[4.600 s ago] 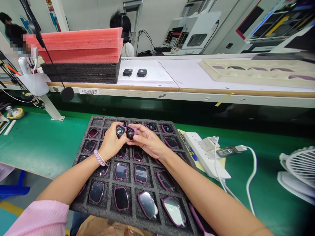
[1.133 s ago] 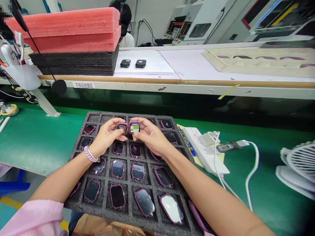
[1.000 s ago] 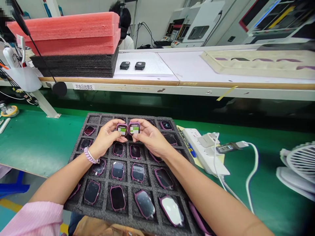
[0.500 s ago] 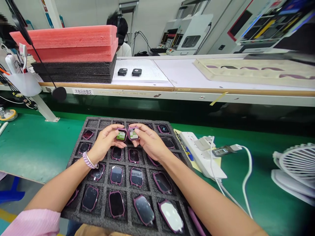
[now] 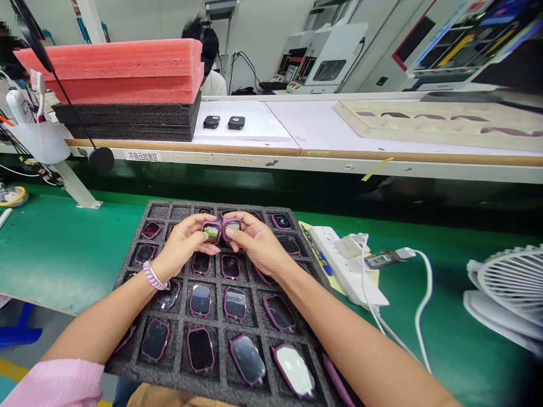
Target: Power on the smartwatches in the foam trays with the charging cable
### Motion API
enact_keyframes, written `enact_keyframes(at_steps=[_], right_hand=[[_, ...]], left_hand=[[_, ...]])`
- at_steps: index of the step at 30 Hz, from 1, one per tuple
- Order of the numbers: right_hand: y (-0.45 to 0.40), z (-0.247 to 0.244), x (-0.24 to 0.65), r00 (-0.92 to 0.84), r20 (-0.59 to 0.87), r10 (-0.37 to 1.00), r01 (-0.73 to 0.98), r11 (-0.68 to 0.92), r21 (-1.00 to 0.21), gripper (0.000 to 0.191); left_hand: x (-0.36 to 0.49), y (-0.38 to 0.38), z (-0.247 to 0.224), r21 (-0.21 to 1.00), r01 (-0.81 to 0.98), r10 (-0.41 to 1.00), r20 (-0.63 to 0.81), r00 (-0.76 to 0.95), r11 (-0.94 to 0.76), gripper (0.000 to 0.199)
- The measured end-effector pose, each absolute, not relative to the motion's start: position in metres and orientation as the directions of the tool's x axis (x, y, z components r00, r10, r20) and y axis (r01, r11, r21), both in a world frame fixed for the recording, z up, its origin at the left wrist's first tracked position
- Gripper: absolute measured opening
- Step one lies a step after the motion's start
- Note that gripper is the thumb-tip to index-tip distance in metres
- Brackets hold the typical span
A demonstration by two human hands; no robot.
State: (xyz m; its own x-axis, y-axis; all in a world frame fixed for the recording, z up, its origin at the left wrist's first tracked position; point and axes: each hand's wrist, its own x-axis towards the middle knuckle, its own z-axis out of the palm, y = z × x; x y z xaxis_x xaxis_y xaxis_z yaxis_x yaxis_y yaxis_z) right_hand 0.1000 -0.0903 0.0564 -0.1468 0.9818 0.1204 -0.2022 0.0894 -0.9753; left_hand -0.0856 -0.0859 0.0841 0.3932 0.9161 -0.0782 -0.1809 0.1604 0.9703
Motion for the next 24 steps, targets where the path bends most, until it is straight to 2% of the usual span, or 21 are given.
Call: enact_keyframes(at_steps=[14, 24], right_hand=[[-0.0917, 0.0591, 0.1002, -0.194, 0.124, 0.973, -0.241, 0.075, -0.968, 0.038], [-0.0919, 0.0568, 0.1016, -0.201, 0.122, 0.972, -0.235, 0.073, -0.969, 0.039]], left_hand=[[-0.0882, -0.0833, 0.0833, 0.97, -0.188, 0.922, -0.07, 0.382, 0.152, 0.037], [-0.0879, -0.0832, 0.0808, 0.983, -0.151, 0.929, -0.039, 0.368, 0.101, 0.042]])
